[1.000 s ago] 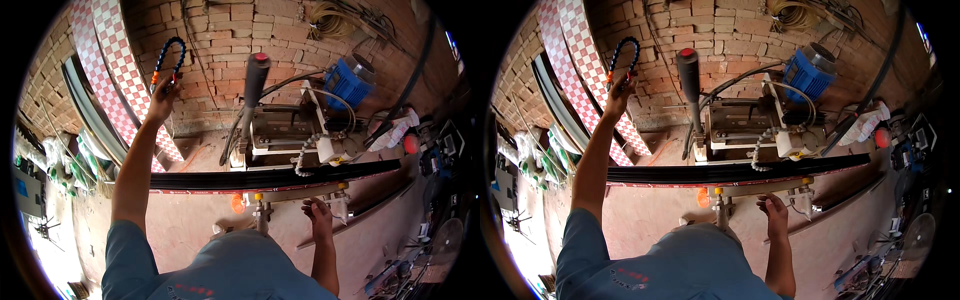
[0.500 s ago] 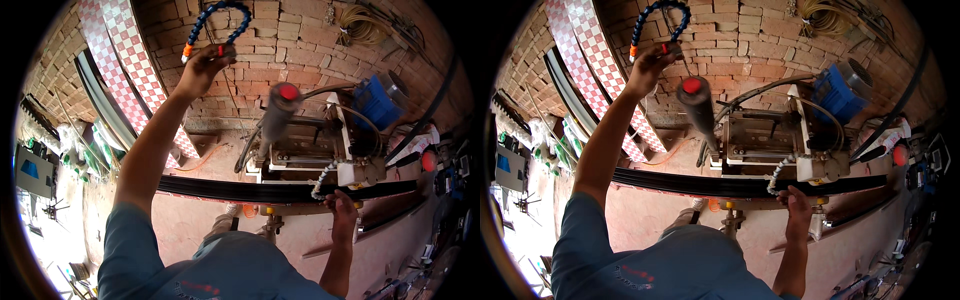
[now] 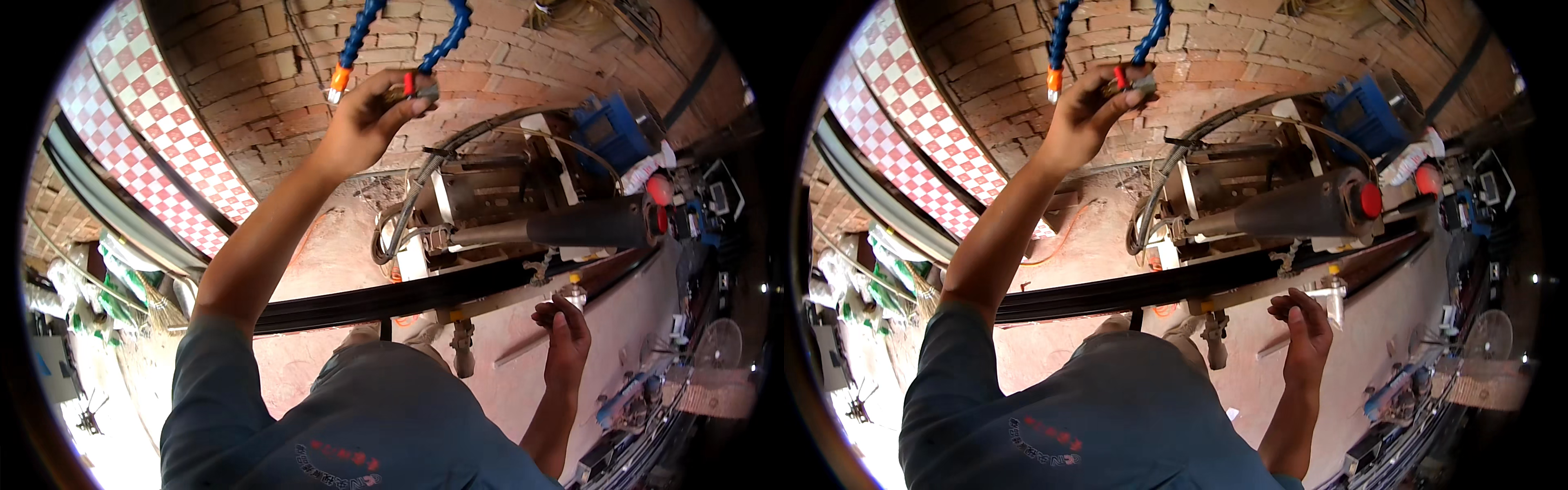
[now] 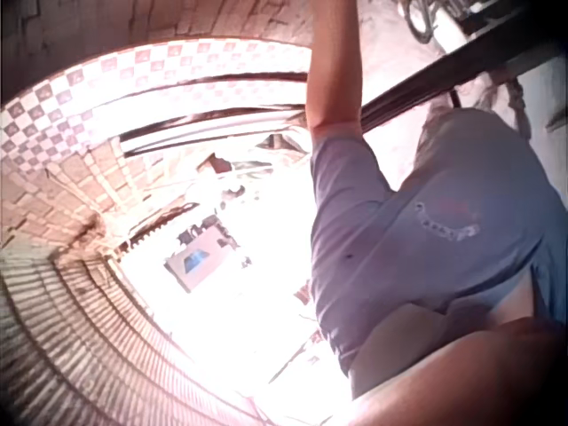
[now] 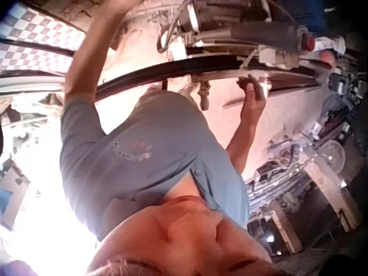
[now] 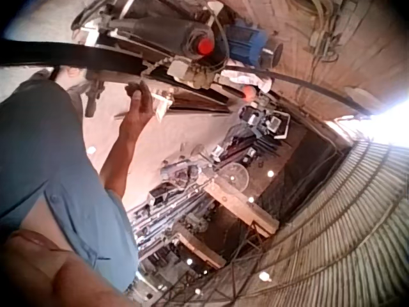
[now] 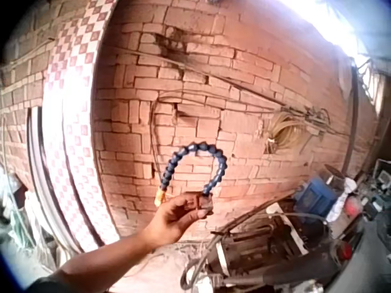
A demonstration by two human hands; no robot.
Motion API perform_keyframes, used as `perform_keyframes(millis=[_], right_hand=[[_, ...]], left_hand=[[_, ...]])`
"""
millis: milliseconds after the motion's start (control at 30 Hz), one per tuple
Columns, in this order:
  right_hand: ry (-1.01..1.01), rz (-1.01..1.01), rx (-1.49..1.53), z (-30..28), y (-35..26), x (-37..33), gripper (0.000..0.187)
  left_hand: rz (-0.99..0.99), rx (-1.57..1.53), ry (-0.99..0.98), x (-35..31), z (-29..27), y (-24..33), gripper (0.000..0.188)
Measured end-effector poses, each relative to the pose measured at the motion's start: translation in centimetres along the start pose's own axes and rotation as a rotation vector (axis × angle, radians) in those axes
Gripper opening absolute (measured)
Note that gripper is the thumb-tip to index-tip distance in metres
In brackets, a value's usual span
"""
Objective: The person carries a small cardboard box into a workshop, opens it, and removes a flexible coolant hose with connectors. They then attach the hose to a metalworking machine, connecting it to the existing system and securing it in place.
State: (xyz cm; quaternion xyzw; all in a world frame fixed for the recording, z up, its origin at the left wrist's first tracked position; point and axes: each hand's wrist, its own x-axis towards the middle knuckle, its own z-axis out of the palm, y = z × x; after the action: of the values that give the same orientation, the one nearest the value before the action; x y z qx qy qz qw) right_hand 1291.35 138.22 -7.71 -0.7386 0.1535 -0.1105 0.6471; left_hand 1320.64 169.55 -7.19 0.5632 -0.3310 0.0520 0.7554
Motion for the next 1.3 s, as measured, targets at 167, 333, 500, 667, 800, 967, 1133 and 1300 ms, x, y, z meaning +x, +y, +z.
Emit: perform_keyframes(millis=[167,333,500,667,800,967,1133,1300], right_hand=[[0.046,0.048,0.021,1.1,0.6,-2.1,0.033],[0.132,0.077,0.046,1.7,1.5,-3.6,0.031],[0.057,0.203,0.082,4.3,3.1,-5.0,0.029],[-0.279,0.204,0.098,9.0,3.2,-5.2,0.032],[-0.371,0.071,-0.057,11.0,0.5,-3.9,0.030],[-0.241,0.125,0.117,10.1,0.0,-2.5,0.025],[0.039,0.015,0.185,7.9,-1.3,2.5,0.026],[0.050,-0.106,0.381,6.0,-5.5,10.6,0.033]], left_hand=[[0.069,0.240,-0.045,-5.2,-0.8,-3.8,0.026],[0.168,0.467,-0.057,-9.2,-0.6,-5.9,0.035],[0.212,0.654,-0.015,-11.5,1.0,-5.8,0.028],[0.242,0.737,-0.029,-12.5,2.6,-6.0,0.028],[0.203,0.676,0.155,-11.8,1.9,-6.8,0.037],[0.202,0.752,0.182,-9.1,0.8,-5.8,0.037],[0.298,0.645,0.116,-4.8,1.8,-5.9,0.048],[0.316,0.607,0.124,-0.8,4.0,-6.1,0.040]])
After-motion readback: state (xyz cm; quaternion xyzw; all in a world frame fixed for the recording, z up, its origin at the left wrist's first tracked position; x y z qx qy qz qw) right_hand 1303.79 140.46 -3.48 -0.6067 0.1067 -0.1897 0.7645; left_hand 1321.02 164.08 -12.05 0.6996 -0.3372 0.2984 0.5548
